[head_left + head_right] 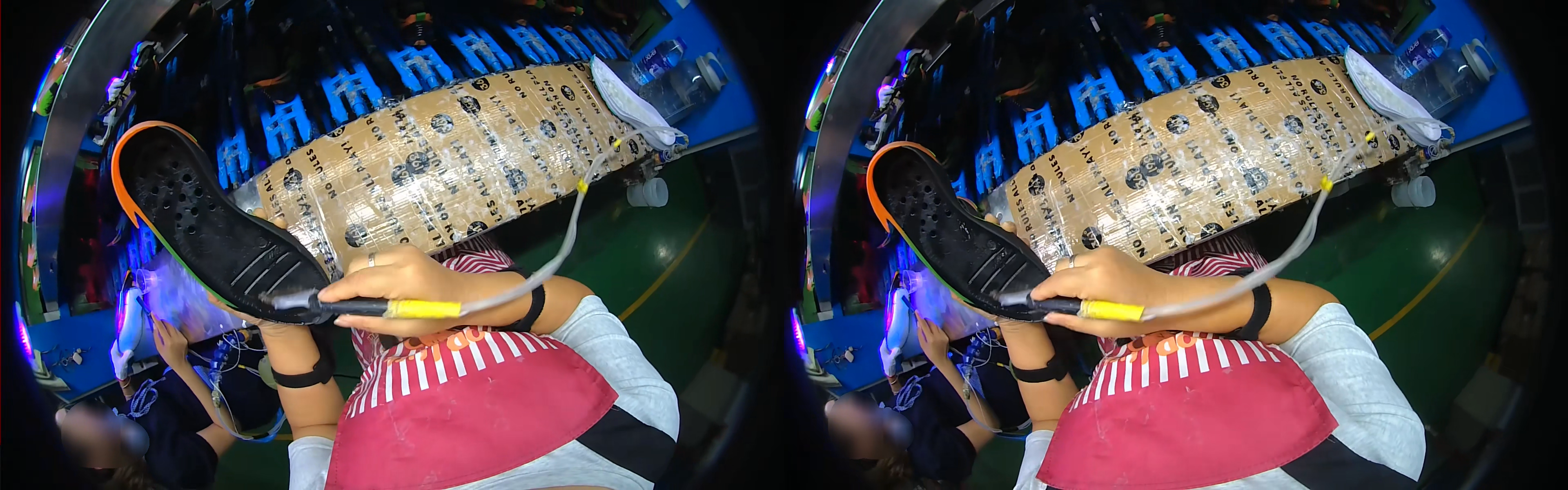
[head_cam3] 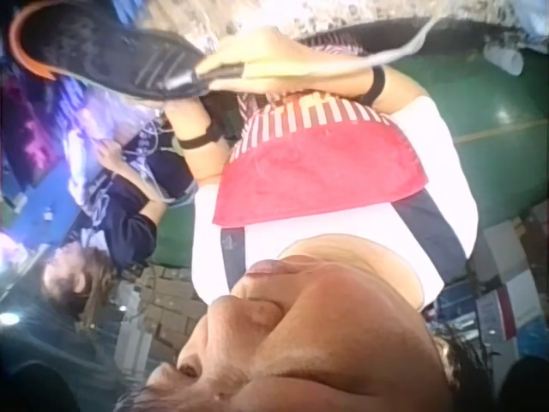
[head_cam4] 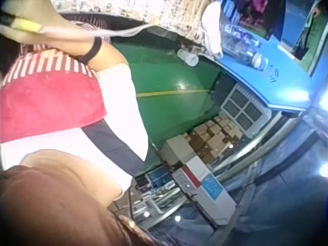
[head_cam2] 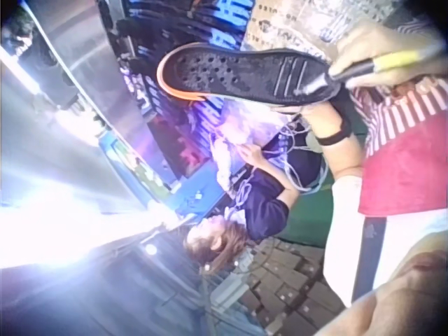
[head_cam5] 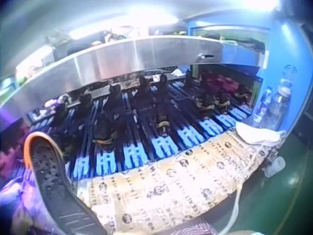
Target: Apply adhesive or primer to the perimeter of shoe soles using a brush and a pressurized applicator tool.
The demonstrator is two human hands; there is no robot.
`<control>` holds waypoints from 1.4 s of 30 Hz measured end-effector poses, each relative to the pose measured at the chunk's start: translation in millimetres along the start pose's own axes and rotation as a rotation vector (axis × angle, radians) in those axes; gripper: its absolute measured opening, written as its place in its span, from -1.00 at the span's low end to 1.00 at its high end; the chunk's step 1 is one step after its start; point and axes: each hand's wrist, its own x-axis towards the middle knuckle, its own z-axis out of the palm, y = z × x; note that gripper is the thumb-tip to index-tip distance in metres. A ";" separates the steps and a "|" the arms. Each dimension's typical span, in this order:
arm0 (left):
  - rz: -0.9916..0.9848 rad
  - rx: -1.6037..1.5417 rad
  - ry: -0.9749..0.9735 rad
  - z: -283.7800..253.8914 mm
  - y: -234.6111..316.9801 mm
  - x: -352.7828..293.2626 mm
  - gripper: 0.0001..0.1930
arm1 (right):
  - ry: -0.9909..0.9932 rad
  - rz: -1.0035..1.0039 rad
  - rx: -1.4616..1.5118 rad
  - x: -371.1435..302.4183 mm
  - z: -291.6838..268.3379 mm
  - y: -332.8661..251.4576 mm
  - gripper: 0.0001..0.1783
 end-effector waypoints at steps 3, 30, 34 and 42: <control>-0.040 0.039 -0.037 -4.3 3.4 4.0 -0.14 | -0.089 -0.047 -0.005 -10.5 7.3 5.2 -0.69; -0.384 0.037 -0.029 28.6 30.4 16.4 -0.38 | -0.277 -0.226 -0.025 -9.1 1.5 13.7 -0.75; -0.451 0.121 0.056 39.2 31.6 16.1 -0.39 | -0.425 -0.168 0.181 -1.7 -11.7 6.4 -0.71; -0.805 0.383 0.108 54.8 27.8 22.0 -0.45 | -0.563 -0.009 -0.013 -5.0 -15.3 6.7 -0.67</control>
